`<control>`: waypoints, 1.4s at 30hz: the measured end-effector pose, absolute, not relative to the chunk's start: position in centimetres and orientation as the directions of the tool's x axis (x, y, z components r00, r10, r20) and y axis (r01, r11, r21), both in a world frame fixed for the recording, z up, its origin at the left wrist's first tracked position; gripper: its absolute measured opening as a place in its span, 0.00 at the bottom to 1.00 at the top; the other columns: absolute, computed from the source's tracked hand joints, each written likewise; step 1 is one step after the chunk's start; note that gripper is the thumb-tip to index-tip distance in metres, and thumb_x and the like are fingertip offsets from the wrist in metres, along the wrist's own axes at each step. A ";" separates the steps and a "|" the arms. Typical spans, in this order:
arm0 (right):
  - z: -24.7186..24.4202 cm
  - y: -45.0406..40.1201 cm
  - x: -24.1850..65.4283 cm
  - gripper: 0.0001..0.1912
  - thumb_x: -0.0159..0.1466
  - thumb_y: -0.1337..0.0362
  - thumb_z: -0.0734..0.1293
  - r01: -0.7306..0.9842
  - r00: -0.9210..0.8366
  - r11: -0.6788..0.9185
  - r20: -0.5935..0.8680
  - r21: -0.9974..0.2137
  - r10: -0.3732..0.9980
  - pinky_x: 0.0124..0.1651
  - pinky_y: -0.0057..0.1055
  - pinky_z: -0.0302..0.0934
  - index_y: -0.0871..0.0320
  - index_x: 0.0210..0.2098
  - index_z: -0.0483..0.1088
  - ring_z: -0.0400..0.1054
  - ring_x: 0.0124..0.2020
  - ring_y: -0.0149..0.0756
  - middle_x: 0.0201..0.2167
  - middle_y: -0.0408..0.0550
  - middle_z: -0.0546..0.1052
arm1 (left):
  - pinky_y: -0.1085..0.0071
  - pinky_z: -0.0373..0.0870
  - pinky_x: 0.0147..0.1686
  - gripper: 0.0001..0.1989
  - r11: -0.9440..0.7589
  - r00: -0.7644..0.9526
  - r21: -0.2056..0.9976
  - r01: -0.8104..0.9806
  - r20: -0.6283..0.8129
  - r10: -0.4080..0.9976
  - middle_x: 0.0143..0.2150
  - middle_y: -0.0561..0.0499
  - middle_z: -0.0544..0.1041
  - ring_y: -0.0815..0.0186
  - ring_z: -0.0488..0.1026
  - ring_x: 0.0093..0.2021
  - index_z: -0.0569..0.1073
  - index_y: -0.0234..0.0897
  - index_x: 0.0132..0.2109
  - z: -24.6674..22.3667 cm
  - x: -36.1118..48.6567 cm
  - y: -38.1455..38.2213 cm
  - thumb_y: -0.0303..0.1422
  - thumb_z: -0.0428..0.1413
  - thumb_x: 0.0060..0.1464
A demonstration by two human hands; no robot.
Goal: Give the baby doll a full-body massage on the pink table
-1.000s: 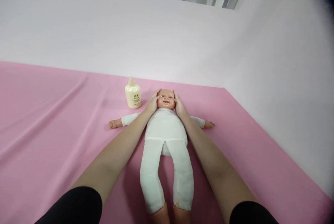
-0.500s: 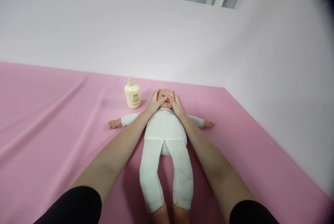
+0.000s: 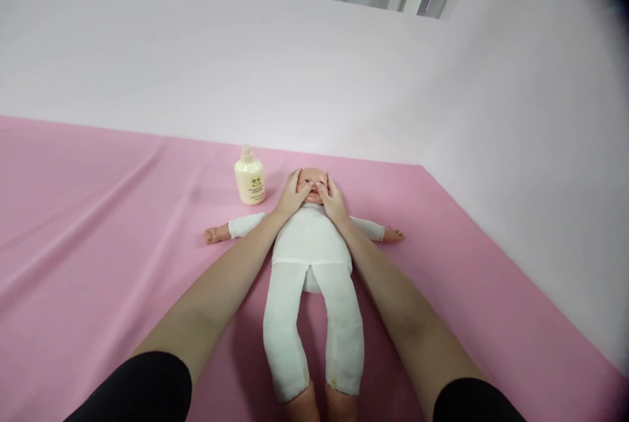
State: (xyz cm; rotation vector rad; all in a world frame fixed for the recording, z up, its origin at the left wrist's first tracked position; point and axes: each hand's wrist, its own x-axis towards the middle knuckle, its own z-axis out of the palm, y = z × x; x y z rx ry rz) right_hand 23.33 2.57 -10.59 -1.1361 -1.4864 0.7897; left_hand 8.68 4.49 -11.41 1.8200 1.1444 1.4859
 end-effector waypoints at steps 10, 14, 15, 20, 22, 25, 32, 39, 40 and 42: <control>-11.1 3.0 23.4 0.43 0.59 0.44 0.62 0.187 -0.010 0.307 0.311 -0.933 0.950 0.69 0.38 0.40 0.57 0.67 0.48 0.47 0.67 0.39 0.67 0.47 0.54 | 0.57 0.48 0.65 0.31 -0.511 0.059 0.814 0.276 0.517 0.854 0.64 0.38 0.59 0.55 0.54 0.65 0.58 0.33 0.62 -11.5 8.6 4.5 0.41 0.53 0.55; -11.3 3.4 23.5 0.41 0.60 0.45 0.61 0.163 -0.029 0.309 0.309 -0.937 0.951 0.69 0.38 0.38 0.54 0.67 0.47 0.46 0.68 0.37 0.67 0.44 0.53 | 0.57 0.49 0.64 0.29 -0.530 0.047 0.801 0.279 0.539 0.841 0.63 0.39 0.60 0.55 0.56 0.64 0.59 0.36 0.61 -11.9 8.6 4.9 0.41 0.54 0.55; -11.3 3.4 23.5 0.40 0.60 0.45 0.60 0.168 -0.033 0.313 0.312 -0.935 0.950 0.69 0.38 0.37 0.54 0.67 0.47 0.46 0.68 0.36 0.67 0.44 0.53 | 0.57 0.49 0.64 0.29 -0.533 0.044 0.800 0.276 0.544 0.838 0.63 0.40 0.61 0.56 0.56 0.64 0.60 0.36 0.61 -12.0 8.5 5.0 0.42 0.53 0.55; -11.2 3.3 23.4 0.41 0.60 0.44 0.61 0.153 -0.021 0.291 0.291 -0.944 0.956 0.69 0.38 0.37 0.53 0.67 0.47 0.45 0.68 0.37 0.67 0.44 0.53 | 0.58 0.47 0.65 0.25 -0.535 0.040 0.804 0.259 0.544 0.838 0.63 0.41 0.61 0.58 0.56 0.65 0.61 0.36 0.60 -12.0 8.4 5.2 0.42 0.47 0.59; -11.0 3.1 23.4 0.45 0.57 0.43 0.64 0.153 -0.017 0.280 0.281 -0.948 0.960 0.69 0.38 0.37 0.55 0.67 0.47 0.46 0.68 0.39 0.67 0.46 0.54 | 0.58 0.47 0.65 0.26 -0.526 0.044 0.808 0.264 0.535 0.844 0.63 0.40 0.61 0.57 0.56 0.65 0.60 0.35 0.61 -11.8 8.4 5.0 0.42 0.49 0.58; -10.7 2.9 23.2 0.47 0.56 0.44 0.66 0.149 -0.017 0.279 0.280 -0.949 0.960 0.69 0.37 0.38 0.57 0.67 0.47 0.47 0.68 0.40 0.67 0.48 0.54 | 0.58 0.48 0.65 0.30 -0.522 0.061 0.806 0.278 0.528 0.847 0.63 0.39 0.60 0.55 0.55 0.65 0.59 0.34 0.62 -11.6 8.5 4.7 0.42 0.53 0.55; -11.3 3.5 23.3 0.40 0.60 0.45 0.61 0.137 -0.014 0.302 0.303 -0.943 0.953 0.69 0.37 0.37 0.55 0.67 0.48 0.45 0.68 0.37 0.67 0.45 0.52 | 0.59 0.47 0.65 0.26 -0.536 0.044 0.802 0.265 0.545 0.837 0.63 0.41 0.61 0.58 0.55 0.65 0.61 0.36 0.61 -12.2 8.4 5.4 0.40 0.48 0.58; -11.1 3.3 23.4 0.45 0.57 0.43 0.63 0.166 -0.029 0.282 0.281 -0.945 0.959 0.69 0.35 0.39 0.56 0.67 0.45 0.45 0.68 0.37 0.67 0.45 0.52 | 0.58 0.48 0.65 0.31 -0.525 0.057 0.806 0.273 0.531 0.846 0.64 0.39 0.60 0.55 0.55 0.65 0.59 0.34 0.62 -11.9 8.4 5.0 0.43 0.53 0.55; -11.1 3.3 23.4 0.45 0.57 0.43 0.63 0.166 -0.033 0.284 0.282 -0.945 0.959 0.69 0.35 0.39 0.55 0.67 0.45 0.46 0.68 0.37 0.67 0.45 0.52 | 0.57 0.48 0.65 0.31 -0.526 0.061 0.804 0.279 0.531 0.845 0.64 0.39 0.59 0.55 0.54 0.65 0.58 0.34 0.62 -11.8 8.5 4.9 0.43 0.53 0.55; -11.3 3.5 23.4 0.44 0.59 0.43 0.61 0.166 -0.035 0.292 0.291 -0.942 0.956 0.69 0.36 0.39 0.55 0.67 0.45 0.45 0.68 0.37 0.68 0.45 0.51 | 0.57 0.48 0.65 0.30 -0.529 0.064 0.800 0.284 0.535 0.843 0.64 0.39 0.59 0.55 0.54 0.65 0.58 0.34 0.62 -11.8 8.5 4.9 0.42 0.52 0.56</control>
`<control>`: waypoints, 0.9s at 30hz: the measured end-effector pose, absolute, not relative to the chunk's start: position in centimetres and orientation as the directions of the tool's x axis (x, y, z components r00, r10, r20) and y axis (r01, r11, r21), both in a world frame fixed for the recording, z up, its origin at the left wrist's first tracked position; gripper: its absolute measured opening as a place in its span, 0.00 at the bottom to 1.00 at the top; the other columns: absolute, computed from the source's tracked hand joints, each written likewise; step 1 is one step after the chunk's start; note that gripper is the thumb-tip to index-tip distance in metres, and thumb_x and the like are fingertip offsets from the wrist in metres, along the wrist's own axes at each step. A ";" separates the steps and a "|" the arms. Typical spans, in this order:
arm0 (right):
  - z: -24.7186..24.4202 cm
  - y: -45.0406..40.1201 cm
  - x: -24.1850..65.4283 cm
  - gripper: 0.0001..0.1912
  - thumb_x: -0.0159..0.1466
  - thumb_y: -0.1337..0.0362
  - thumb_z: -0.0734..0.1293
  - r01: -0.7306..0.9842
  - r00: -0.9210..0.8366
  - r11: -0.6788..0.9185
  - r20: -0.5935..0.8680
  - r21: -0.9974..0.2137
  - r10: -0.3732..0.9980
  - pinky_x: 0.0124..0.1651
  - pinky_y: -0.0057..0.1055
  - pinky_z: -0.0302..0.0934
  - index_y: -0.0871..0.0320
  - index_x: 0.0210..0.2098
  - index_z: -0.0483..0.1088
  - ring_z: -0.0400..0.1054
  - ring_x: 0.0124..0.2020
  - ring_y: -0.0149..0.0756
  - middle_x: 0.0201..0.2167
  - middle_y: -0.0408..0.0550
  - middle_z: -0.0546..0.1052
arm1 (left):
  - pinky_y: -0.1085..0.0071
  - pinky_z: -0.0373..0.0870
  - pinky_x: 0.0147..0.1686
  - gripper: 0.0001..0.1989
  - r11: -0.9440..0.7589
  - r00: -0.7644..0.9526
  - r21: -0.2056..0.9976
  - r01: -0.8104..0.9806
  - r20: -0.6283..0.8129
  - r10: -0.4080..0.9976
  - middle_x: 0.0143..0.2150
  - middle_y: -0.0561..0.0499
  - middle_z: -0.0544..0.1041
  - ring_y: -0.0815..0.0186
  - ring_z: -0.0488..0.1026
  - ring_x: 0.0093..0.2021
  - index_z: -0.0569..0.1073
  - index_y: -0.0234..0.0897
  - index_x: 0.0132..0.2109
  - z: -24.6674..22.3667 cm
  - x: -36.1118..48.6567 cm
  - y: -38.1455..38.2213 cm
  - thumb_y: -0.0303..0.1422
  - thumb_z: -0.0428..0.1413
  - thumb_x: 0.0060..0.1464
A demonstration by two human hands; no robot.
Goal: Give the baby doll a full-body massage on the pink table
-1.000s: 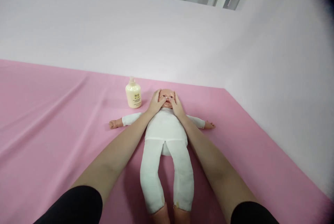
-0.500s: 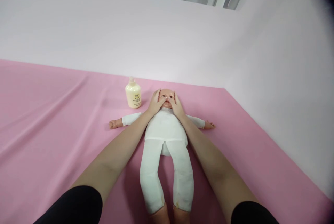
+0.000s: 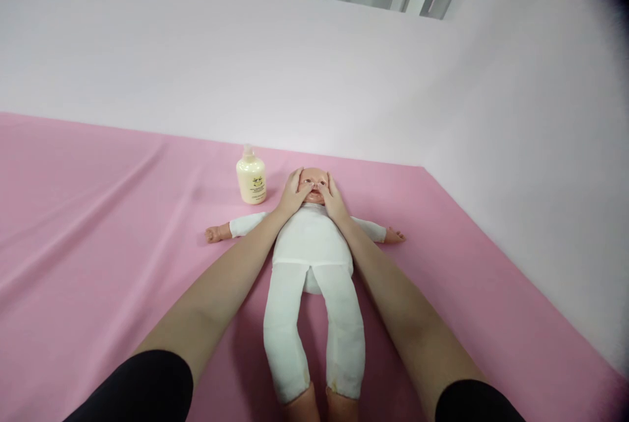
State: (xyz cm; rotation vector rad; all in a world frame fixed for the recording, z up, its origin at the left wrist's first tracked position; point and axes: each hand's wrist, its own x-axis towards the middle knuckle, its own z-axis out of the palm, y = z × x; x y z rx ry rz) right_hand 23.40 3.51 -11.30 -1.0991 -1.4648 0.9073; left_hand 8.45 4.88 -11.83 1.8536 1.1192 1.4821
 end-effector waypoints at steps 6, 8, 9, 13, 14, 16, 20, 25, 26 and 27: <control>-11.3 3.5 23.4 0.42 0.61 0.42 0.58 0.179 -0.022 0.289 0.289 -0.941 0.957 0.69 0.36 0.40 0.57 0.67 0.45 0.46 0.68 0.37 0.67 0.46 0.52 | 0.57 0.48 0.65 0.26 -0.534 0.062 0.800 0.275 0.539 0.840 0.63 0.39 0.60 0.57 0.55 0.65 0.60 0.36 0.61 -11.8 8.4 5.0 0.41 0.49 0.59; -11.1 3.3 23.4 0.45 0.58 0.42 0.61 0.200 -0.027 0.283 0.284 -0.938 0.959 0.69 0.37 0.40 0.57 0.67 0.45 0.46 0.68 0.39 0.67 0.47 0.52 | 0.56 0.49 0.65 0.29 -0.532 0.065 0.799 0.281 0.537 0.841 0.63 0.39 0.60 0.55 0.55 0.65 0.59 0.35 0.62 -11.7 8.4 4.9 0.43 0.52 0.56; -11.0 3.2 23.4 0.46 0.58 0.43 0.63 0.208 -0.030 0.282 0.282 -0.937 0.959 0.69 0.37 0.40 0.58 0.68 0.45 0.45 0.68 0.40 0.67 0.47 0.51 | 0.56 0.49 0.64 0.31 -0.530 0.066 0.799 0.285 0.535 0.842 0.63 0.38 0.60 0.55 0.55 0.65 0.58 0.35 0.62 -11.7 8.4 4.9 0.43 0.54 0.55; -11.1 3.3 23.4 0.44 0.60 0.44 0.60 0.200 -0.033 0.294 0.294 -0.935 0.955 0.69 0.37 0.40 0.58 0.68 0.44 0.45 0.68 0.38 0.68 0.47 0.51 | 0.56 0.48 0.65 0.30 -0.536 0.064 0.793 0.288 0.543 0.838 0.63 0.38 0.60 0.55 0.55 0.65 0.58 0.35 0.62 -11.8 8.5 5.0 0.41 0.54 0.55; -11.2 3.4 23.4 0.42 0.61 0.44 0.59 0.196 -0.031 0.294 0.294 -0.936 0.955 0.69 0.37 0.39 0.58 0.67 0.45 0.46 0.68 0.37 0.67 0.47 0.51 | 0.56 0.48 0.65 0.29 -0.538 0.061 0.793 0.284 0.545 0.836 0.63 0.39 0.60 0.55 0.55 0.65 0.59 0.35 0.62 -11.9 8.5 5.0 0.40 0.53 0.56; -11.2 3.5 23.4 0.41 0.61 0.44 0.58 0.192 -0.024 0.286 0.287 -0.939 0.958 0.69 0.37 0.39 0.57 0.67 0.45 0.46 0.68 0.36 0.67 0.46 0.52 | 0.57 0.47 0.65 0.27 -0.536 0.050 0.799 0.271 0.545 0.837 0.63 0.39 0.60 0.56 0.55 0.65 0.59 0.35 0.61 -11.9 8.5 5.0 0.40 0.51 0.57; -11.0 3.2 23.4 0.45 0.59 0.44 0.60 0.204 -0.033 0.290 0.290 -0.935 0.957 0.69 0.36 0.39 0.61 0.68 0.44 0.45 0.68 0.37 0.68 0.49 0.50 | 0.57 0.48 0.65 0.29 -0.519 0.054 0.812 0.268 0.525 0.849 0.63 0.38 0.59 0.55 0.55 0.65 0.59 0.33 0.62 -11.6 8.5 4.9 0.41 0.52 0.56; -11.2 3.4 23.4 0.43 0.60 0.44 0.59 0.212 -0.032 0.304 0.304 -0.929 0.952 0.69 0.37 0.38 0.59 0.67 0.44 0.45 0.68 0.37 0.68 0.48 0.50 | 0.56 0.49 0.65 0.31 -0.518 0.054 0.805 0.289 0.526 0.849 0.63 0.38 0.60 0.54 0.55 0.65 0.59 0.33 0.62 -11.5 8.6 4.8 0.40 0.54 0.54; -11.3 3.5 23.4 0.42 0.61 0.44 0.58 0.209 -0.029 0.308 0.309 -0.928 0.951 0.69 0.37 0.38 0.59 0.67 0.45 0.45 0.68 0.36 0.68 0.47 0.51 | 0.56 0.49 0.65 0.29 -0.522 0.049 0.803 0.288 0.532 0.845 0.63 0.38 0.60 0.55 0.56 0.65 0.59 0.33 0.61 -11.6 8.6 4.9 0.40 0.53 0.55; -11.4 3.6 23.4 0.41 0.62 0.44 0.57 0.204 -0.025 0.313 0.315 -0.928 0.949 0.69 0.38 0.37 0.59 0.67 0.46 0.45 0.68 0.36 0.67 0.47 0.51 | 0.56 0.48 0.65 0.28 -0.527 0.043 0.801 0.285 0.538 0.842 0.63 0.38 0.60 0.56 0.56 0.65 0.60 0.33 0.61 -11.7 8.6 5.0 0.39 0.52 0.56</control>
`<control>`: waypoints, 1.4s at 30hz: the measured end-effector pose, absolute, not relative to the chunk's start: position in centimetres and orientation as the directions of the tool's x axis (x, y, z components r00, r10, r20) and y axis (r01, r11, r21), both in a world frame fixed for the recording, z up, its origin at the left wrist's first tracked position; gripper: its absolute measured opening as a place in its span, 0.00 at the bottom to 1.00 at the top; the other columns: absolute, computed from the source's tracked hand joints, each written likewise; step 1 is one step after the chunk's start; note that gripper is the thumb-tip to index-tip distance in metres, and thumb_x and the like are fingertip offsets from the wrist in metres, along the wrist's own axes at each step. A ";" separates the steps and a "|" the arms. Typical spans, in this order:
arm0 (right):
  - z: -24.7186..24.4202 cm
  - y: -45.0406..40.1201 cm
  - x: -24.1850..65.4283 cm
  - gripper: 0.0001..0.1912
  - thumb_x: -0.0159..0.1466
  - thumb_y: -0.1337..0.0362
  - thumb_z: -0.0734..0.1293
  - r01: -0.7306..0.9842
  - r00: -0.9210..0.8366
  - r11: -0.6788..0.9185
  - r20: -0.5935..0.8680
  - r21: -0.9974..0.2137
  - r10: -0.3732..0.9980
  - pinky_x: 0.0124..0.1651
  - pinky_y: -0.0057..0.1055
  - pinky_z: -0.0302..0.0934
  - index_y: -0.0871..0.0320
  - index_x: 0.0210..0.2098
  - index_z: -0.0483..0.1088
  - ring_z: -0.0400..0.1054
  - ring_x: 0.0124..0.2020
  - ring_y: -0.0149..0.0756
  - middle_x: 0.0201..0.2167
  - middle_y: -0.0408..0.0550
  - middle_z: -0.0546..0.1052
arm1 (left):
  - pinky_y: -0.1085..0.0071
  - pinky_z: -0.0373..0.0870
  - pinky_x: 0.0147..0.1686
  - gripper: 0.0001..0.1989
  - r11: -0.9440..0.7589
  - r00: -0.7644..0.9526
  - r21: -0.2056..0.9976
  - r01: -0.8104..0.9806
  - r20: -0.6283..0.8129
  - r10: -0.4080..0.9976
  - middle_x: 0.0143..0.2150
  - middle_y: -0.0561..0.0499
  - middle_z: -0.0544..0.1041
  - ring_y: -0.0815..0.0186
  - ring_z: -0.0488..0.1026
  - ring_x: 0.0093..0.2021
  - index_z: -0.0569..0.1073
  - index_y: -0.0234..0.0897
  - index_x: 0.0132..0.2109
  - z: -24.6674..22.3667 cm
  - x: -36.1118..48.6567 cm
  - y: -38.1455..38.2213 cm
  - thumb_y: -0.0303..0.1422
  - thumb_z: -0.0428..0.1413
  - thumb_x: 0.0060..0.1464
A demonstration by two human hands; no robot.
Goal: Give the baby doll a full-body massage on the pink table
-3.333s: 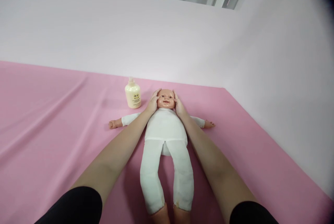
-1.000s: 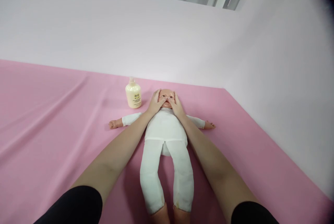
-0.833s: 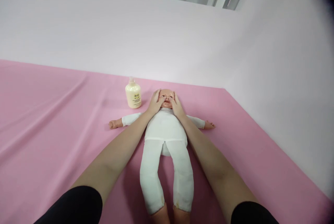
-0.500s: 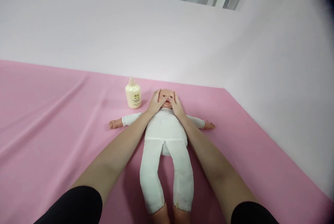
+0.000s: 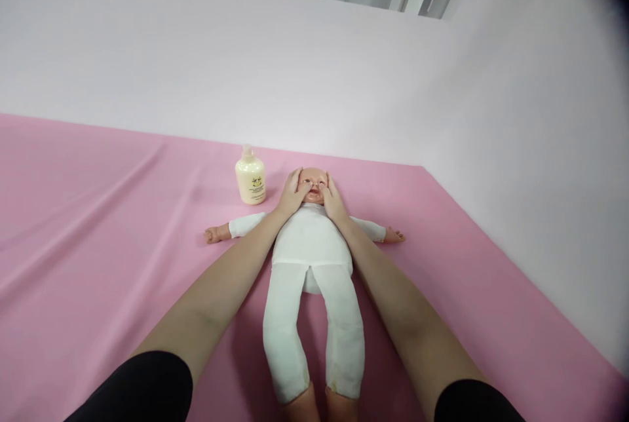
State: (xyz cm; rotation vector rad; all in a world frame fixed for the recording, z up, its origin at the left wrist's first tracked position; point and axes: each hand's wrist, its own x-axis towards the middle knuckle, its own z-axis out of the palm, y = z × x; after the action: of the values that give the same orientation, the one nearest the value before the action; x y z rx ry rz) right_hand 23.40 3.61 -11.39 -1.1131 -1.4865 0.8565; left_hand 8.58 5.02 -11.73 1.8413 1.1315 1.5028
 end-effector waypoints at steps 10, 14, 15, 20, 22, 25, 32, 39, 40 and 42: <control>-11.3 3.5 23.4 0.44 0.60 0.42 0.59 0.218 -0.043 0.328 0.327 -0.919 0.944 0.69 0.37 0.39 0.59 0.68 0.44 0.46 0.68 0.38 0.67 0.49 0.52 | 0.56 0.51 0.64 0.30 -0.535 0.041 0.790 0.300 0.549 0.835 0.62 0.39 0.62 0.54 0.57 0.64 0.61 0.35 0.61 -11.9 8.5 5.3 0.44 0.54 0.55; -11.8 4.0 23.5 0.41 0.63 0.42 0.54 0.208 -0.031 0.335 0.336 -0.919 0.941 0.70 0.36 0.36 0.61 0.67 0.46 0.44 0.68 0.35 0.68 0.48 0.51 | 0.56 0.49 0.65 0.27 -0.555 0.034 0.784 0.280 0.569 0.821 0.61 0.39 0.63 0.56 0.57 0.64 0.61 0.35 0.60 -12.2 8.5 5.6 0.43 0.50 0.58; -11.9 4.1 23.5 0.41 0.63 0.42 0.53 0.204 -0.028 0.337 0.339 -0.919 0.940 0.70 0.36 0.36 0.62 0.67 0.46 0.43 0.69 0.35 0.68 0.48 0.50 | 0.56 0.49 0.65 0.26 -0.558 0.032 0.784 0.272 0.572 0.820 0.61 0.40 0.63 0.57 0.57 0.64 0.62 0.35 0.60 -12.3 8.5 5.7 0.43 0.49 0.58; -11.9 4.1 23.4 0.39 0.64 0.43 0.51 0.172 -0.002 0.342 0.347 -0.924 0.938 0.69 0.35 0.37 0.60 0.67 0.47 0.43 0.68 0.33 0.68 0.47 0.50 | 0.59 0.47 0.65 0.25 -0.535 0.019 0.814 0.228 0.545 0.838 0.63 0.40 0.61 0.59 0.56 0.64 0.62 0.33 0.60 -12.5 8.4 5.8 0.42 0.43 0.61; -11.9 4.1 23.3 0.39 0.64 0.43 0.50 0.163 0.011 0.359 0.366 -0.919 0.931 0.69 0.36 0.37 0.61 0.66 0.49 0.45 0.68 0.34 0.67 0.49 0.52 | 0.60 0.46 0.66 0.25 -0.518 0.014 0.830 0.206 0.527 0.850 0.64 0.39 0.61 0.60 0.56 0.65 0.62 0.32 0.60 -12.4 8.3 5.7 0.42 0.41 0.62; -12.0 4.2 23.4 0.39 0.64 0.42 0.49 0.155 0.019 0.374 0.381 -0.914 0.924 0.69 0.36 0.39 0.61 0.65 0.51 0.47 0.67 0.34 0.66 0.50 0.55 | 0.62 0.46 0.66 0.25 -0.509 0.002 0.841 0.184 0.517 0.856 0.64 0.40 0.61 0.62 0.55 0.65 0.62 0.33 0.60 -12.4 8.3 5.7 0.42 0.41 0.62; -12.0 4.3 23.9 0.37 0.64 0.41 0.50 0.158 0.038 0.379 0.389 -0.912 0.920 0.67 0.34 0.44 0.60 0.62 0.57 0.52 0.65 0.33 0.64 0.49 0.59 | 0.61 0.51 0.64 0.22 -0.479 -0.042 0.871 0.107 0.485 0.873 0.61 0.41 0.65 0.60 0.60 0.63 0.65 0.34 0.56 -12.3 8.3 5.7 0.41 0.42 0.61; -12.2 4.6 24.2 0.28 0.65 0.51 0.53 0.138 0.091 0.367 0.381 -0.920 0.920 0.65 0.40 0.50 0.62 0.56 0.65 0.60 0.60 0.37 0.58 0.54 0.68 | 0.63 0.55 0.62 0.16 -0.468 -0.092 0.878 0.105 0.477 0.874 0.55 0.42 0.70 0.63 0.65 0.59 0.66 0.35 0.51 -11.9 8.2 5.3 0.35 0.42 0.61; -12.3 4.8 24.2 0.27 0.64 0.52 0.54 0.123 0.090 0.358 0.370 -0.926 0.925 0.63 0.41 0.51 0.62 0.55 0.66 0.62 0.59 0.39 0.57 0.55 0.69 | 0.63 0.56 0.62 0.14 -0.456 -0.105 0.886 0.084 0.463 0.880 0.54 0.42 0.71 0.63 0.66 0.57 0.66 0.35 0.49 -12.0 8.2 5.5 0.34 0.42 0.61; -12.5 5.1 24.2 0.24 0.63 0.55 0.57 0.074 0.076 0.318 0.324 -0.945 0.943 0.61 0.41 0.55 0.63 0.53 0.67 0.65 0.56 0.40 0.54 0.56 0.71 | 0.62 0.58 0.60 0.12 -0.429 -0.114 0.902 0.038 0.431 0.895 0.51 0.43 0.73 0.62 0.69 0.55 0.67 0.36 0.47 -12.1 8.0 5.8 0.31 0.43 0.59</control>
State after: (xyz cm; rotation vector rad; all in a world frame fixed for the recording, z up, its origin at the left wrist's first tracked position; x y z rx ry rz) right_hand 24.25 5.07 -12.46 -1.0474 -1.3261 0.8740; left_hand 8.03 5.83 -12.12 1.4819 1.0639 1.6216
